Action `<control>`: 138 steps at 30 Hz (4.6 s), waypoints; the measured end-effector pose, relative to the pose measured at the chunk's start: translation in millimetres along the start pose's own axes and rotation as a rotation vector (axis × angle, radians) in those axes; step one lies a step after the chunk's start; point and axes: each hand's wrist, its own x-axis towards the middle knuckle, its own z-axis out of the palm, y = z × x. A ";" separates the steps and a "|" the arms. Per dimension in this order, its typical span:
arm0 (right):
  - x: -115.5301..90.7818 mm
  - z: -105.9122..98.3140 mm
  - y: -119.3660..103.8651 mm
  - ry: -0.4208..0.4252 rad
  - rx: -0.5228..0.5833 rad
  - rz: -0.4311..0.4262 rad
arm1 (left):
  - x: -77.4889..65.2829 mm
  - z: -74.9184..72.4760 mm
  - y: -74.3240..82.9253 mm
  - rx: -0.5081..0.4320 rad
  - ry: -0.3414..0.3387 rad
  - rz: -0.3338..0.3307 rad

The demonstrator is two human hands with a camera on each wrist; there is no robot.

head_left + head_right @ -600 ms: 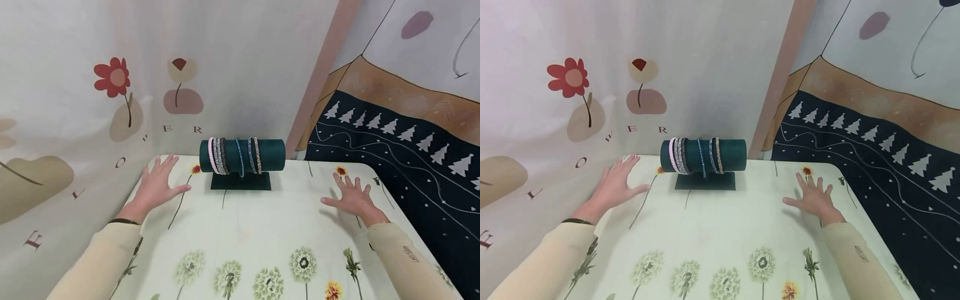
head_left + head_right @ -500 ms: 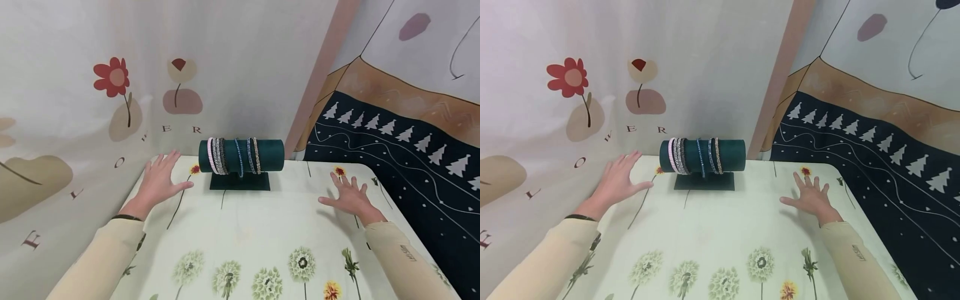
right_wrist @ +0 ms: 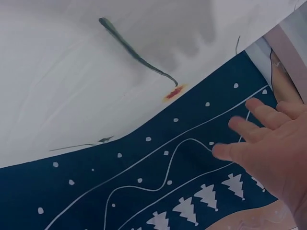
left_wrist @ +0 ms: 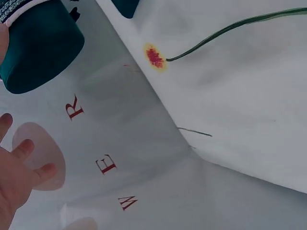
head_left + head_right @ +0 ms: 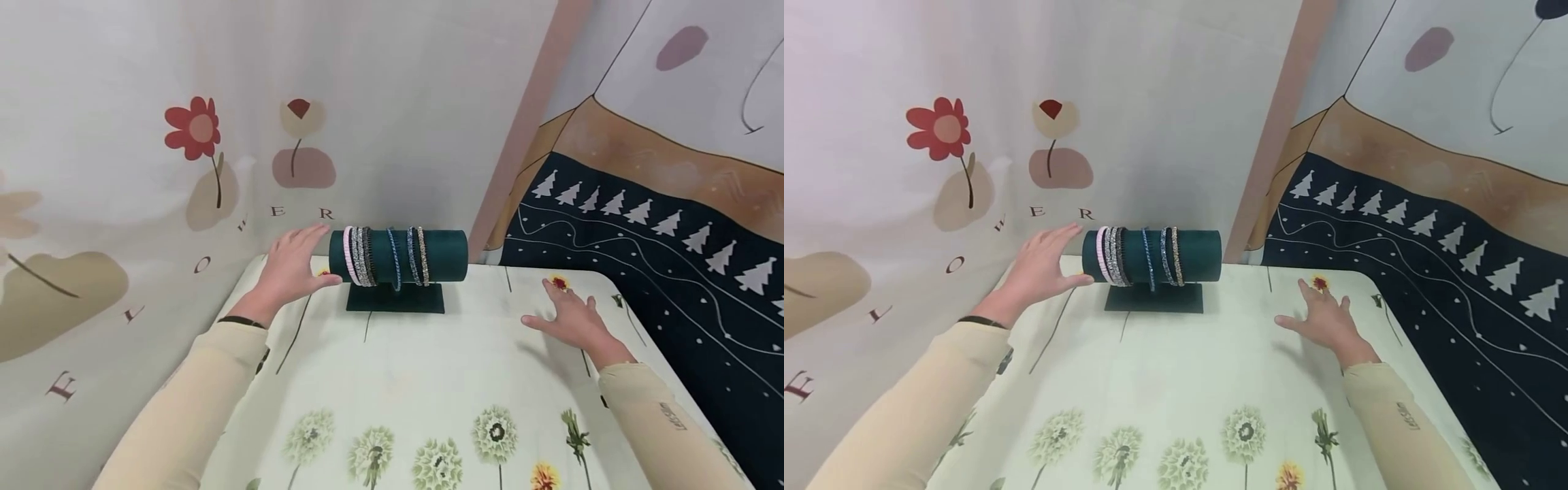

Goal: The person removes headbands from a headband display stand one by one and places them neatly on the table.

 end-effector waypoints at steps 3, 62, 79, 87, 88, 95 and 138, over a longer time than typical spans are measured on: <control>1.5 -1.3 -2.5 -0.002 0.008 -0.006 | 6.2 -2.0 1.8 0.013 -0.005 0.005; 51.0 -41.5 -100.7 0.098 0.122 -0.144 | 30.1 0.6 20.7 0.076 -0.068 -0.023; 76.7 -39.4 -189.2 0.180 -0.156 -0.409 | 31.1 -0.7 27.2 0.105 -0.079 -0.059; 87.1 -36.8 -205.6 0.137 -0.233 -0.389 | 31.0 -0.5 26.9 0.109 -0.074 -0.072; 88.1 -36.1 -206.1 0.134 -0.246 -0.390 | 30.8 -0.6 27.1 0.110 -0.073 -0.071; 93.8 -33.1 -208.4 0.130 -0.320 -0.395 | 31.0 1.4 26.6 0.120 -0.054 -0.056; 94.2 -29.6 -210.8 0.148 -0.317 -0.375 | 28.8 0.5 30.4 0.087 -0.079 -0.087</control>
